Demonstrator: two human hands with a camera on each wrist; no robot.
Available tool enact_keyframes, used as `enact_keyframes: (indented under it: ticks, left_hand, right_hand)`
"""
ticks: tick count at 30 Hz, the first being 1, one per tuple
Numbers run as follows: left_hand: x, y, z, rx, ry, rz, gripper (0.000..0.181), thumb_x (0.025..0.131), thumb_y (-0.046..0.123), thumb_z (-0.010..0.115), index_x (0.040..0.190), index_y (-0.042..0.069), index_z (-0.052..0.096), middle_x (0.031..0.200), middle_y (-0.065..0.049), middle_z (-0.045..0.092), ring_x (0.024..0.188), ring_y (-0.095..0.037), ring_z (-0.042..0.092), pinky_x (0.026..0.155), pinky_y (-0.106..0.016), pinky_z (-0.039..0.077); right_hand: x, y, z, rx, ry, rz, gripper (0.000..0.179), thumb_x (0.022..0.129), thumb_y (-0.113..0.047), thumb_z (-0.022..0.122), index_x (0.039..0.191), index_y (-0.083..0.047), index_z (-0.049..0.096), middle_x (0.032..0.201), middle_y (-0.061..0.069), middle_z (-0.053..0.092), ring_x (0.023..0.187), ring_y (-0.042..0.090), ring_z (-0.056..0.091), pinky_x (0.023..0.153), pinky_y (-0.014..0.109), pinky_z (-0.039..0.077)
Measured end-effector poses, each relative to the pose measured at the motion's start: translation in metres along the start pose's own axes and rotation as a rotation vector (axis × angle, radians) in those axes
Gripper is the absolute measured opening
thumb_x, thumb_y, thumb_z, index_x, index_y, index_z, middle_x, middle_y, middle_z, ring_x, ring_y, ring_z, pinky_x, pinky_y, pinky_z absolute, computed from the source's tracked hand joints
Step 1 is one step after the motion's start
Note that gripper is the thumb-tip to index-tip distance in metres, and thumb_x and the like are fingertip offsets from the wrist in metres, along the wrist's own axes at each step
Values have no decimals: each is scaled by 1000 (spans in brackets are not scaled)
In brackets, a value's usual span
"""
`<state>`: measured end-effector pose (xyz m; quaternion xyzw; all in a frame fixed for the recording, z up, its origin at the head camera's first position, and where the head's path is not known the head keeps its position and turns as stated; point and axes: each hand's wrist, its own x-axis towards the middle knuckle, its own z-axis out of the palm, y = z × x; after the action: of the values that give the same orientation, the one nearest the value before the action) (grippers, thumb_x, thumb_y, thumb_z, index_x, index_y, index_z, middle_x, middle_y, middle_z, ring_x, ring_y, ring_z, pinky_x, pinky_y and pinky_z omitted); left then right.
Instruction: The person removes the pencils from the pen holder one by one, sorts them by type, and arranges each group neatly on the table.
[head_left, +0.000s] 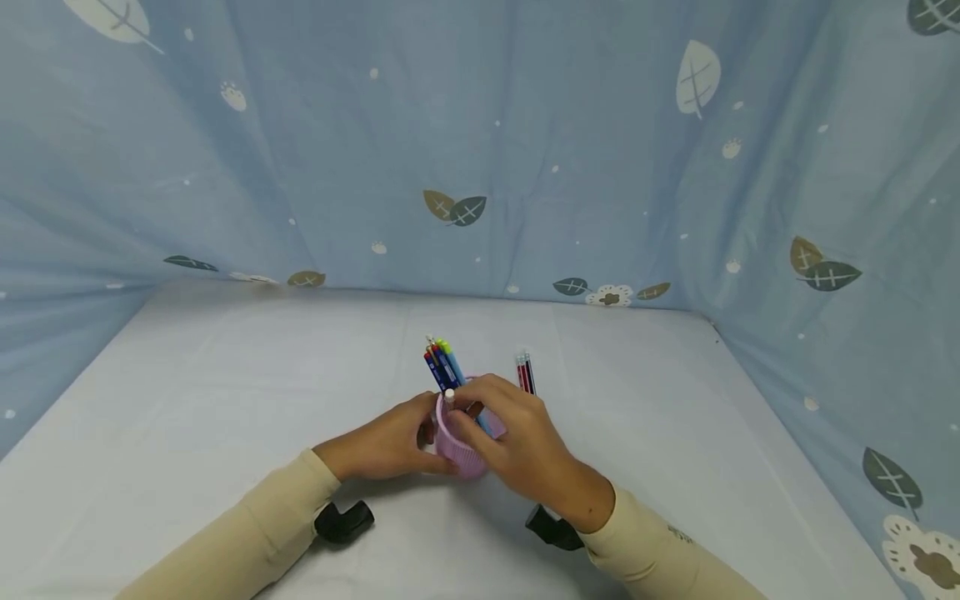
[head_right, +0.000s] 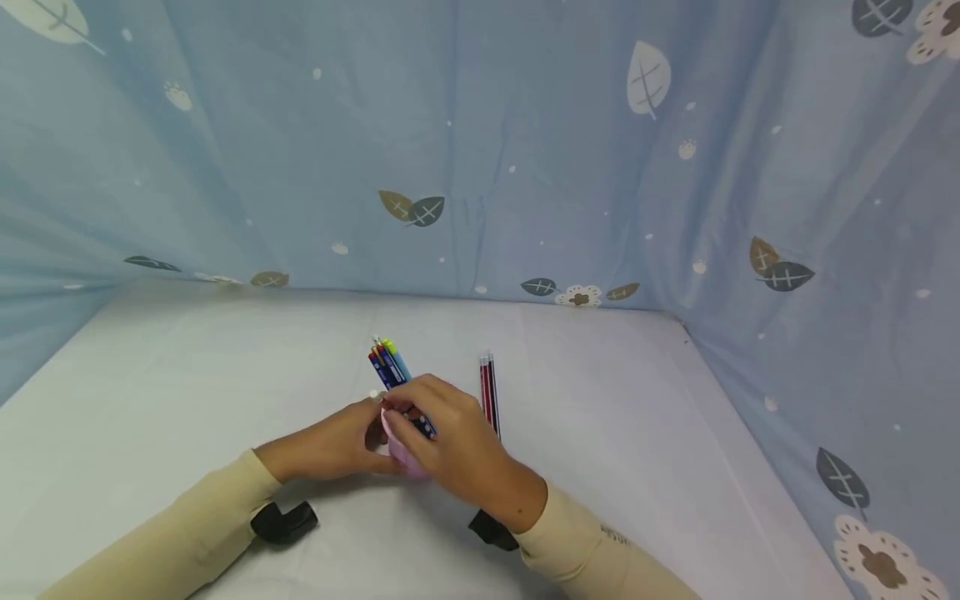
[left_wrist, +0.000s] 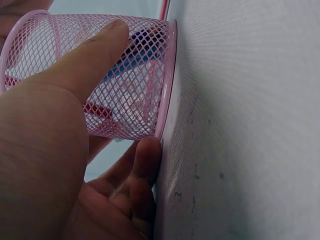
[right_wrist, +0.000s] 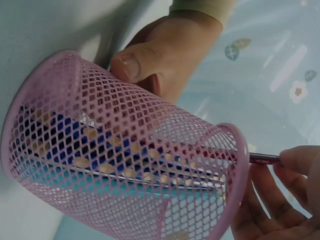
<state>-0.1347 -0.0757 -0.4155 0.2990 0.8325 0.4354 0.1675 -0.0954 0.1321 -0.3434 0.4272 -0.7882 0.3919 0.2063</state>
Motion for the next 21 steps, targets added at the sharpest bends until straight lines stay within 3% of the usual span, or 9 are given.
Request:
enact_keyframes:
  ticks: [9,15,21]
  left_hand:
    - [2,0,0,3,12,-25,68,78,40,85,129,10,51,103,-2,55,92,-16,51,75,-27,48]
    - [1,-2,0,-3,17,-23,69,77,39,86,130,10,51,103,-3,54,92,-16,51,75,-28,48]
    - [2,-1,0,-3,13,-22,71,77,40,85,131,10,50,102,-3,55,92,-16,51,74,-28,49]
  right_hand:
    - [2,-3,-10,75,12,74,17,93,6,61,108,-1,56,102,10,68,94,18,69,84,29,59]
    - [3,-2,-16,124,26,78,14,100,4,50,113,0,48,107,12,66,99,22,70,89,34,58]
    - [5,1,-21,175,60,53,12,106,-6,42,114,3,43,105,14,68,90,21,69,78,33,59]
